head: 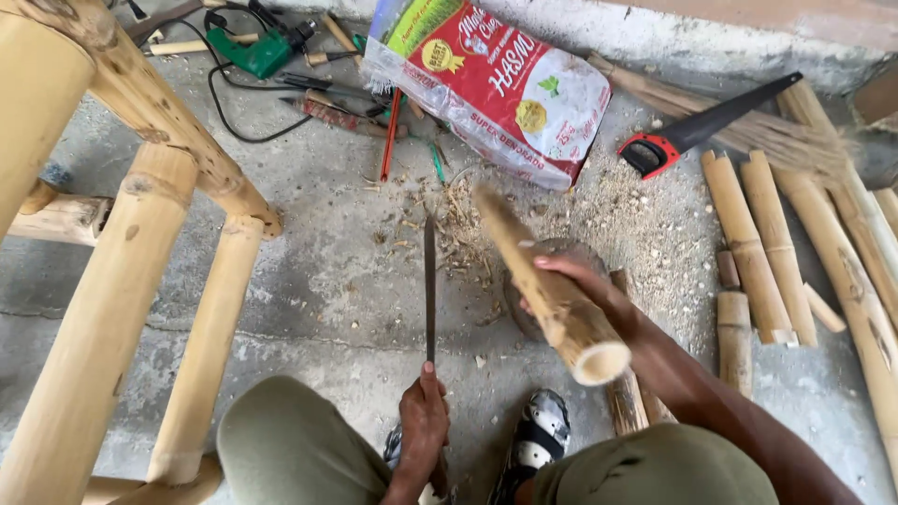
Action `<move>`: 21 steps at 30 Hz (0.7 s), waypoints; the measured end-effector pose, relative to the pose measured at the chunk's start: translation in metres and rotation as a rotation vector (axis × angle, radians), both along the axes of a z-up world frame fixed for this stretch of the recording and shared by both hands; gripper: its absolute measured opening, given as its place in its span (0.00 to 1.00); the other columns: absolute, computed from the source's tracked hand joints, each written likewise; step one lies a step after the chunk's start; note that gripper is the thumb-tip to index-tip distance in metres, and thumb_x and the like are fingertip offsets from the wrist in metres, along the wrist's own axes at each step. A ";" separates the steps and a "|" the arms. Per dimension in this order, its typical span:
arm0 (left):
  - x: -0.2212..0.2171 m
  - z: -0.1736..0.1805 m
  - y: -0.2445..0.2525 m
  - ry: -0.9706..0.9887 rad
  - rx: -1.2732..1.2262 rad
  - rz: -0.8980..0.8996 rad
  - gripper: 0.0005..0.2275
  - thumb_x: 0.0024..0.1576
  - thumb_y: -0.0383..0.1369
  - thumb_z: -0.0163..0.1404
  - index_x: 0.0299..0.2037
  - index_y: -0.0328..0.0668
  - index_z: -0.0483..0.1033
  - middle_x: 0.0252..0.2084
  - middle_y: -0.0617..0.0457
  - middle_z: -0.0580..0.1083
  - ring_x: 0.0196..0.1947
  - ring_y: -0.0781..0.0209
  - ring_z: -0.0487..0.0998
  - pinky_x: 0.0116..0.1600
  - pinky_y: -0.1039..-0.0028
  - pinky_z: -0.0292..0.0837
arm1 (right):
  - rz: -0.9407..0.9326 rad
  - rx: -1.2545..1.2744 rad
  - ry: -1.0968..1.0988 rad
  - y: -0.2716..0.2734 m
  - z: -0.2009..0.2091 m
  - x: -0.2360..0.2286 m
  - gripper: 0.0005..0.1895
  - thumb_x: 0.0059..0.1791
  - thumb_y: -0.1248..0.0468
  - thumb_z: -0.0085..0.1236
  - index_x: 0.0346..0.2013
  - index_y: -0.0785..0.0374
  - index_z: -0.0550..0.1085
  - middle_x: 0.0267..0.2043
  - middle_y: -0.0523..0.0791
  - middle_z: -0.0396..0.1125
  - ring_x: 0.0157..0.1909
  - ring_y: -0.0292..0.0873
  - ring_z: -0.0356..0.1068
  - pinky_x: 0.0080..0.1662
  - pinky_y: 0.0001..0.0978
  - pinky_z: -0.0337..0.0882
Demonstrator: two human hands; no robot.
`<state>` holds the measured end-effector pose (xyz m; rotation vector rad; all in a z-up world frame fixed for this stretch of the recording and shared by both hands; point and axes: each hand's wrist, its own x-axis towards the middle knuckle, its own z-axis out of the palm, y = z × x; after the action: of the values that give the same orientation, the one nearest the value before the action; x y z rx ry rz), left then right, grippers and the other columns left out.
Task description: The person uses a knife to carve the end of a bamboo pole and then uses the blade to shave the surface of several bamboo poles.
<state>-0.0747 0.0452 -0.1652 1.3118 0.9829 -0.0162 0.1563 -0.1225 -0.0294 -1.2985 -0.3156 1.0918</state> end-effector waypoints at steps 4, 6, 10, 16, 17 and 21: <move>-0.010 -0.021 0.000 -0.017 -0.009 -0.048 0.29 0.68 0.53 0.32 0.24 0.37 0.67 0.13 0.54 0.57 0.09 0.65 0.54 0.14 0.69 0.51 | -0.338 -0.125 0.114 -0.001 0.034 0.029 0.42 0.43 0.56 0.62 0.68 0.63 0.57 0.48 0.55 0.68 0.43 0.51 0.77 0.42 0.46 0.81; 0.001 -0.006 0.001 0.071 0.000 -0.114 0.27 0.67 0.53 0.34 0.27 0.36 0.70 0.16 0.51 0.60 0.11 0.61 0.59 0.16 0.64 0.60 | -0.350 0.000 -0.216 -0.020 0.034 0.050 0.42 0.41 0.63 0.65 0.66 0.62 0.56 0.51 0.53 0.69 0.49 0.50 0.77 0.52 0.47 0.78; 0.003 -0.056 -0.012 0.013 0.334 -0.246 0.29 0.66 0.53 0.41 0.25 0.31 0.74 0.18 0.45 0.68 0.18 0.59 0.68 0.26 0.60 0.66 | -0.447 0.110 -0.447 -0.053 0.017 0.089 0.32 0.46 0.66 0.68 0.60 0.70 0.64 0.51 0.54 0.69 0.52 0.49 0.75 0.59 0.44 0.75; 0.002 -0.043 -0.028 -0.011 0.403 -0.296 0.24 0.62 0.48 0.47 0.29 0.28 0.75 0.27 0.34 0.74 0.27 0.38 0.75 0.38 0.50 0.69 | -0.545 -0.197 -0.793 -0.069 -0.011 0.060 0.25 0.45 0.65 0.68 0.56 0.64 0.73 0.53 0.47 0.73 0.55 0.43 0.72 0.62 0.40 0.70; -0.003 -0.032 -0.030 0.027 0.368 -0.333 0.24 0.62 0.48 0.47 0.30 0.28 0.74 0.28 0.32 0.75 0.29 0.35 0.77 0.38 0.50 0.70 | -0.517 -0.209 -0.750 -0.079 -0.020 0.051 0.27 0.43 0.64 0.70 0.56 0.65 0.73 0.52 0.46 0.72 0.56 0.43 0.70 0.62 0.41 0.69; -0.005 -0.039 -0.032 0.012 0.440 -0.390 0.23 0.62 0.48 0.49 0.31 0.29 0.75 0.31 0.29 0.75 0.34 0.29 0.78 0.42 0.49 0.72 | -0.510 -0.243 -0.711 -0.111 -0.028 0.068 0.32 0.40 0.64 0.74 0.57 0.67 0.72 0.54 0.46 0.71 0.59 0.44 0.68 0.65 0.42 0.66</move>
<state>-0.0796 0.0127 -0.2044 1.8968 0.7489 -0.1111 0.2246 -0.2333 -0.0569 -1.8387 -0.3522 0.2135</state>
